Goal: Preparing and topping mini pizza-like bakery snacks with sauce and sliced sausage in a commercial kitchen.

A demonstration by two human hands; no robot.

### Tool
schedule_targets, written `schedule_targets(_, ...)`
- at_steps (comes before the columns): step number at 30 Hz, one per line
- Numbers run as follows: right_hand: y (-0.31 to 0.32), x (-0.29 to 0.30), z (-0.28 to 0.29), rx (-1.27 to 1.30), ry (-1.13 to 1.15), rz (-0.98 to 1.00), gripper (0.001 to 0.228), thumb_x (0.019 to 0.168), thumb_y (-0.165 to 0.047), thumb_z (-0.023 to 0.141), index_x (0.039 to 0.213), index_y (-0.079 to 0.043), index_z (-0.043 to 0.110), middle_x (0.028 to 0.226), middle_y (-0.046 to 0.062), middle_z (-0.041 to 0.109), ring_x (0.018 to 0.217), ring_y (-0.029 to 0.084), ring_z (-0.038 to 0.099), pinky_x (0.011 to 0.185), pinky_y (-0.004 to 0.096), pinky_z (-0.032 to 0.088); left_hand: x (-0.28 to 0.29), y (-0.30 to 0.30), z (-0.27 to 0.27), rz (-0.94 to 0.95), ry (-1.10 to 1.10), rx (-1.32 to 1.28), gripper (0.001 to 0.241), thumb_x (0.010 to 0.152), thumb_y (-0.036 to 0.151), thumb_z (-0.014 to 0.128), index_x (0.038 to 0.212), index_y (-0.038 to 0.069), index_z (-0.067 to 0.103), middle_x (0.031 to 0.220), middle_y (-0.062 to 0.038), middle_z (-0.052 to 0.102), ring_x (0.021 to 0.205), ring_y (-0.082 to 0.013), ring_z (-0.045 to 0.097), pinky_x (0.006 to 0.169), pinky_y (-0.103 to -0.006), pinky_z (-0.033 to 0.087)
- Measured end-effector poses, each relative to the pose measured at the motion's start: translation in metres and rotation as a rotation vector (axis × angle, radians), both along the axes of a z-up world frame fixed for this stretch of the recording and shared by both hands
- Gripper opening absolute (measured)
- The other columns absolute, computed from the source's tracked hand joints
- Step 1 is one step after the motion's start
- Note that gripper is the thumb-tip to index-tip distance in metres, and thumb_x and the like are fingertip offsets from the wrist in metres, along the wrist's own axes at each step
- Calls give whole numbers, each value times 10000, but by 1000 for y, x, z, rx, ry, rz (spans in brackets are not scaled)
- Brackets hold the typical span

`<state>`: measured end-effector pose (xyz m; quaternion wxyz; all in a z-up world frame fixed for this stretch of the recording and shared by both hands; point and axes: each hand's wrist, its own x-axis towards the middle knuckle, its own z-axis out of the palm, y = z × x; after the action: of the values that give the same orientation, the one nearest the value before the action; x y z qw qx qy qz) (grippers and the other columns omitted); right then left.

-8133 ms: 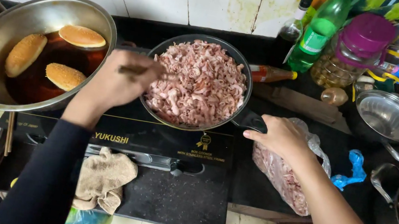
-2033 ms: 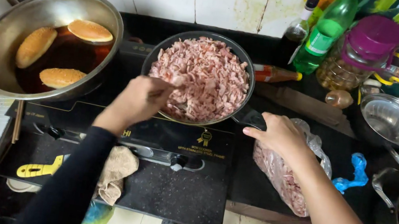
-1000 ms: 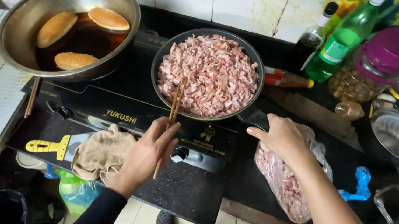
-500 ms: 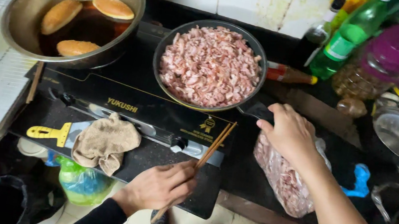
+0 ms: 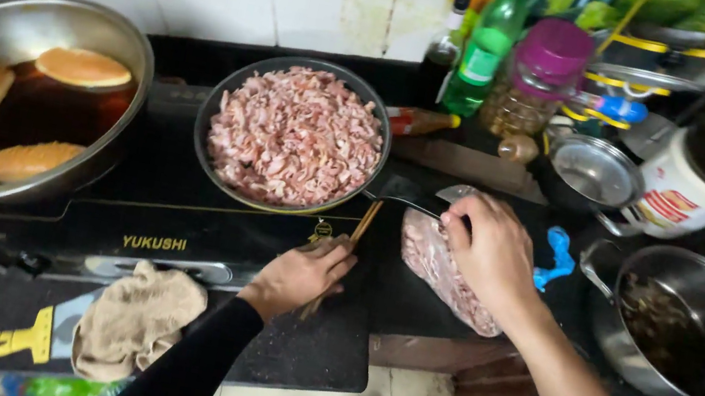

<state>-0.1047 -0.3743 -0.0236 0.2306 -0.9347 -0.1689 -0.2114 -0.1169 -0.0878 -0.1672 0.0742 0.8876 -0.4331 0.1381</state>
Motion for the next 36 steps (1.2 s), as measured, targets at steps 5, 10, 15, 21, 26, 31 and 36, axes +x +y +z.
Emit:
schedule_targets(5,17,-29,-7,69,90,-122,204,909,-257,720,879,-57,694,840,176,708,781,374,686,664,483,519,-4,9,12,-18,-102,142,685,845,242,625,1478,27,476,1460,-161,514,1385,-307,467,1175,-447,314)
schedule_targets(10,54,-41,-37,193,248,-137,298,955,-309,669,796,-64,727,694,136,720,614,273,705,570,425,527,-47,44,44,33,-192,86,672,879,202,586,1523,62,457,1521,-170,480,1380,-306,464,1165,-468,311)
schedule_targets(15,124,-36,-75,837,786,189,333,1068,-286,512,959,-54,726,905,52,766,812,156,735,710,332,622,-115,70,106,-5,-21,-457,572,1023,308,612,1503,25,482,1525,-200,478,1473,-365,452,1269,-509,319)
schedule_targets(21,259,-108,-12,1239,1507,905,454,990,-356,413,1314,-98,600,1275,51,699,1171,161,677,1001,312,572,-157,88,157,270,-226,-499,616,938,417,613,1441,64,563,1544,-200,491,1486,-398,445,1240,-560,308)
schedule_targets(26,313,-141,-69,1118,1744,950,442,1100,-340,425,1436,-73,530,1332,37,655,1203,151,616,1047,355,500,-227,161,146,457,-190,-486,695,927,496,617,1427,20,537,1496,-183,520,1469,-376,447,1244,-506,338)
schedule_targets(31,353,-208,-30,930,1992,1347,658,1128,-515,397,1386,65,574,1198,146,681,1167,254,663,1060,426,541,-352,219,127,824,-151,-328,627,990,396,593,1491,32,497,1572,-209,477,1512,-398,403,1244,-479,327)
schedule_targets(36,412,-261,19,796,1849,1163,523,1013,-482,471,1311,-66,581,1331,139,684,1162,270,699,958,438,556,-497,268,147,1177,-251,-219,758,887,387,704,1495,30,427,1558,-232,404,1453,-426,379,1188,-500,323)
